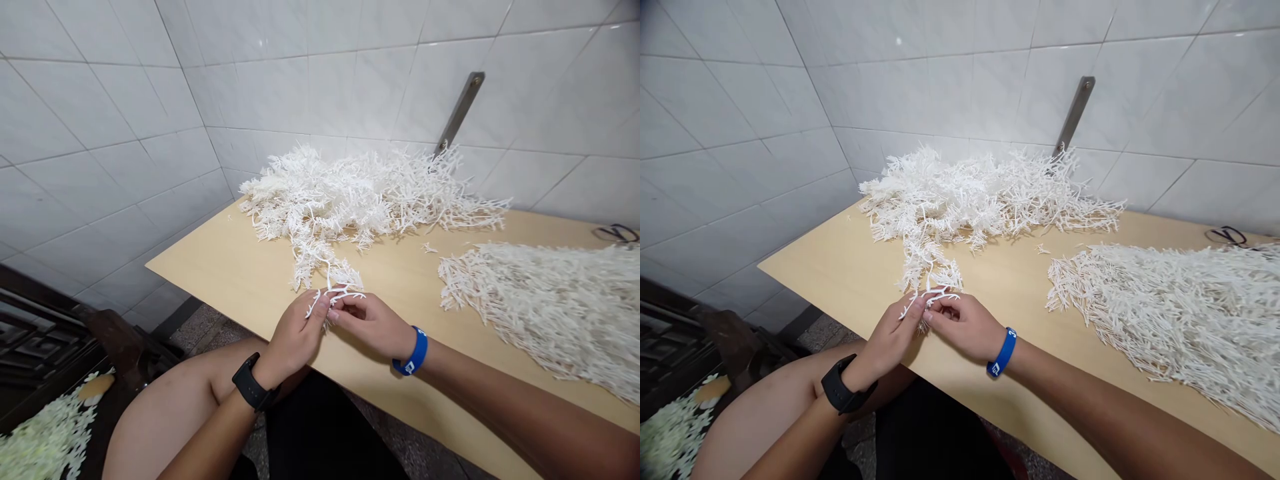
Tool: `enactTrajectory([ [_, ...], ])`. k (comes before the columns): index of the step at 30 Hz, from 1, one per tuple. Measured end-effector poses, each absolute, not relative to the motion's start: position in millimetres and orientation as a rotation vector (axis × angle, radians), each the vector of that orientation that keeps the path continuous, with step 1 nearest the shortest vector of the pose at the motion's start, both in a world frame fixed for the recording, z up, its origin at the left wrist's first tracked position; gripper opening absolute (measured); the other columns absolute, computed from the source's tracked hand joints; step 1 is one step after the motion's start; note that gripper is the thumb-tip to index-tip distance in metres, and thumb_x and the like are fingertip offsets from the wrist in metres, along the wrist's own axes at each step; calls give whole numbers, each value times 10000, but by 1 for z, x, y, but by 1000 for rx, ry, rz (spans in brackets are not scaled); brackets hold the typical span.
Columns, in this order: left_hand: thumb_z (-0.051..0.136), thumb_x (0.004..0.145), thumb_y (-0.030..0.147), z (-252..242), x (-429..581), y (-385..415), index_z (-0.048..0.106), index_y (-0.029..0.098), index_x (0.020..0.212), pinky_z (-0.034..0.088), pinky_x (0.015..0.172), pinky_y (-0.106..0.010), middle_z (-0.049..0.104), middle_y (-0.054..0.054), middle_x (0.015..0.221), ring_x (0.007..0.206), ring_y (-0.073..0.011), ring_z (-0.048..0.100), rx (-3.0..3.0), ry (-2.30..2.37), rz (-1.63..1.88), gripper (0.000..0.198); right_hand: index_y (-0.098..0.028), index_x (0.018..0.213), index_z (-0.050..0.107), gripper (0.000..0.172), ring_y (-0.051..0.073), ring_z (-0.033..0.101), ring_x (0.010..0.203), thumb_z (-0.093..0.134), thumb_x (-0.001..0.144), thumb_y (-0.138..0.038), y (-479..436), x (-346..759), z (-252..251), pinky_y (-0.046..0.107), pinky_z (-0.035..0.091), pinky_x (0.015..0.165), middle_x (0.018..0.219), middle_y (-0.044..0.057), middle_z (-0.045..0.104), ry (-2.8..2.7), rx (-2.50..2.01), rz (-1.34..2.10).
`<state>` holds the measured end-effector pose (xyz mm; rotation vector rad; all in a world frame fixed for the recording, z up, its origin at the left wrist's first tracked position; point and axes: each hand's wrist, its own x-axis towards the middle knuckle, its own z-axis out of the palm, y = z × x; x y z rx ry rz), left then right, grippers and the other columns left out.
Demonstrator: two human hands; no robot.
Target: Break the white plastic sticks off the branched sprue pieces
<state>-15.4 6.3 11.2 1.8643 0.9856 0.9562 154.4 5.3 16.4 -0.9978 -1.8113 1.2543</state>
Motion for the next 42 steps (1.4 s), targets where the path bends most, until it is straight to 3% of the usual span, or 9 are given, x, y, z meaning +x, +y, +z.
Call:
enactTrajectory([
  [5,306,1018,384,13,-17,8,563,244,1346,415,1058,-359,621,-62,1332,1217,-219,566,1839,931,917,440,-171,783,624,303,136,449,618,593,880,-456,3,155,10,279,401,608,661,-2,530,-1794,-1056,1186],
  [9,350,1009,375,14,-16,8,589,242,1323,400,1058,-345,625,-60,1325,1209,-227,567,1846,891,934,416,-169,703,587,373,140,464,651,543,899,-484,4,153,15,276,407,627,670,4,530,-1712,-947,1289],
  [15,377,987,445,11,-15,7,730,146,1085,491,779,-297,756,-77,978,857,-219,672,1709,993,935,473,-202,570,412,347,112,365,558,501,871,-347,2,148,23,258,326,545,567,-39,385,-1783,-1003,1275],
  [19,408,950,533,6,-19,17,730,90,1040,521,780,-336,768,-124,925,838,-252,704,1396,1037,1050,555,-217,532,296,342,97,287,489,475,818,-265,0,154,24,251,255,493,508,-57,271,-1870,-1104,1072],
  [22,420,945,541,6,-23,21,706,117,1121,485,947,-374,723,-138,1145,1037,-268,676,1300,973,1123,541,-199,553,412,269,121,390,526,457,818,-211,2,166,26,270,307,549,528,-28,407,-2034,-1238,662],
  [26,368,977,501,11,-22,17,672,173,1214,341,1119,-385,634,-86,1322,1261,-261,543,1452,935,1048,506,-161,821,642,167,236,554,858,487,792,-107,5,175,27,376,367,784,872,83,668,-2197,-1310,193],
  [30,333,998,453,14,-19,11,614,195,1294,324,1137,-392,606,-69,1358,1311,-250,493,1587,910,993,482,-165,960,654,166,197,581,844,507,891,-201,2,165,27,331,427,774,942,74,684,-2056,-1142,642],
  [34,349,1000,420,14,-16,7,590,226,1318,373,1101,-388,605,-69,1357,1272,-247,529,1688,883,956,443,-175,784,598,258,136,512,644,509,930,-369,1,151,24,257,417,610,708,8,598,-1883,-958,1128],
  [42,414,968,448,8,-17,9,751,149,976,482,926,-360,756,-92,997,959,-254,673,1584,1041,1020,451,-197,548,408,329,100,398,515,461,873,-210,-2,151,28,240,329,541,522,-44,416,-1905,-1008,1003],
])
